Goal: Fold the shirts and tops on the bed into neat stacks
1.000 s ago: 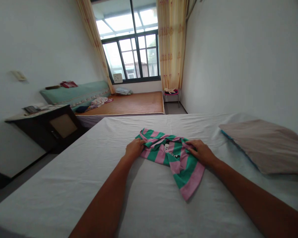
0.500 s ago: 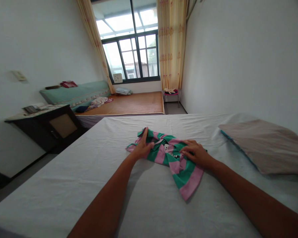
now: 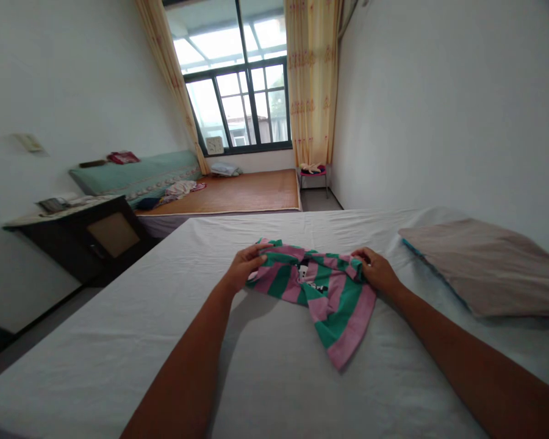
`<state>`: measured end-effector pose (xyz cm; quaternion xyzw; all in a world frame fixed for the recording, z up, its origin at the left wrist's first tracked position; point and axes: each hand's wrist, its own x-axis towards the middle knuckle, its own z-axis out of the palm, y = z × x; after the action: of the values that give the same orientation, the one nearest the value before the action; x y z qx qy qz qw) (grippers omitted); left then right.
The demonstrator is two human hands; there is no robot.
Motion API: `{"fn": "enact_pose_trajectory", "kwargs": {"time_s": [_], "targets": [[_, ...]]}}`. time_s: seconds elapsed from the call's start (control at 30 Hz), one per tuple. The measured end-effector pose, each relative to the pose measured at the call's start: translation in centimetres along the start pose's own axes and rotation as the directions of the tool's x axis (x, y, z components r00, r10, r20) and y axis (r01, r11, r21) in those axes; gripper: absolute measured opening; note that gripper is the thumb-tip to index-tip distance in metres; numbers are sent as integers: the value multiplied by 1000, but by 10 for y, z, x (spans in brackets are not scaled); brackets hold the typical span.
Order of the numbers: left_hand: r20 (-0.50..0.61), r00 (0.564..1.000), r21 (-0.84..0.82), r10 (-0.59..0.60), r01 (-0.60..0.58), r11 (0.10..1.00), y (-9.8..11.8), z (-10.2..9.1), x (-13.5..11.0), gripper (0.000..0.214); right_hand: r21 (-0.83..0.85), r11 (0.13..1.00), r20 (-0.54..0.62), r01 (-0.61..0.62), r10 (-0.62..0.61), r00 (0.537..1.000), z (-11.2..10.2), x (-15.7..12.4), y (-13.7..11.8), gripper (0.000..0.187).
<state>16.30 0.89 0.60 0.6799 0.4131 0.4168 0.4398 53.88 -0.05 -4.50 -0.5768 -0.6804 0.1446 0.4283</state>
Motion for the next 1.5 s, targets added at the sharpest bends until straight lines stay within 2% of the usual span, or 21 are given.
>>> {"fn": "enact_pose_trajectory", "kwargs": {"time_s": [0.07, 0.13, 0.2, 0.23, 0.27, 0.33, 0.4, 0.47, 0.53, 0.6, 0.63, 0.7, 0.8, 0.9, 1.07, 1.17, 1.33, 1.4, 1.5], "targets": [[-144, 990, -175, -2, -23, 984, 7, -19, -3, 56, 63, 998, 102, 27, -33, 994, -1, -2, -3, 31], [-266, 964, -259, -21, -51, 965, 9, -37, -7, 56, 107, 989, 246, 102, -126, 961, -1, -5, -8, 35], [-303, 951, -273, -64, -22, 962, 7, -50, -10, 55, 79, 980, 321, 185, -201, 926, 1, -7, -10, 41], [-283, 955, -258, -90, 15, 966, 6, -53, -11, 54, 41, 977, 321, 210, -212, 923, 1, -7, -9, 42], [-237, 964, -229, -117, 62, 971, 4, -54, -11, 53, 3, 978, 297, 209, -201, 934, 2, -6, -6, 38], [-112, 981, -146, -159, 142, 979, 1, -51, -11, 49, 4, 994, 181, 106, -105, 978, 2, 0, 7, 27], [-22, 986, -53, -167, 165, 985, -3, -43, -9, 47, 163, 984, 7, -75, 75, 997, 0, 9, 25, 27], [-45, 990, 86, -133, 137, 987, -9, -36, -4, 46, 382, 902, -113, -202, 263, 958, -4, 17, 43, 30], [-131, 988, 295, -79, 115, 949, -19, -32, 1, 43, 467, 849, -175, -247, 362, 916, -9, 22, 55, 32], [-192, 979, 493, -60, 150, 857, -32, -32, 5, 40, 343, 911, -233, -229, 319, 919, -12, 22, 60, 36], [-192, 979, 566, -69, 168, 807, -37, -31, 7, 40, 230, 952, -243, -203, 258, 935, -13, 21, 59, 38], [-143, 986, 680, -79, 157, 716, -46, -29, 8, 40, 12, 991, -193, -136, 136, 972, -13, 17, 56, 41], [-63, 997, 812, -47, 78, 578, -50, -22, 9, 39, -170, 983, -87, -63, 49, 995, -12, 10, 50, 44], [-82, 994, 851, -66, 105, 515, -46, -16, 7, 39, -235, 972, -41, 12, -22, 999, -12, 7, 47, 41], [-2, 995, 821, -98, 58, 568, -37, -17, 3, 36, -207, 978, 76, 19, -3, 997, -12, 4, 45, 24], [-23, 998, 805, -58, 53, 591, -37, -21, 1, 38, -224, 975, 92, 16, 5, 996, -10, 6, 43, 22], [-40, 998, 711, -50, 64, 700, -44, -24, 2, 40, -254, 965, 275, 69, 4, 962, -16, 36, 32, 20], [-43, 998, 636, -45, 62, 769, -46, -25, 2, 42, -354, 933, 266, 60, 39, 963, -24, 58, 27, 19], [-8, 999, 467, -51, 49, 883, -44, -26, -1, 44, -530, 848, 123, -10, 89, 988, -42, 91, 25, 22]]}}
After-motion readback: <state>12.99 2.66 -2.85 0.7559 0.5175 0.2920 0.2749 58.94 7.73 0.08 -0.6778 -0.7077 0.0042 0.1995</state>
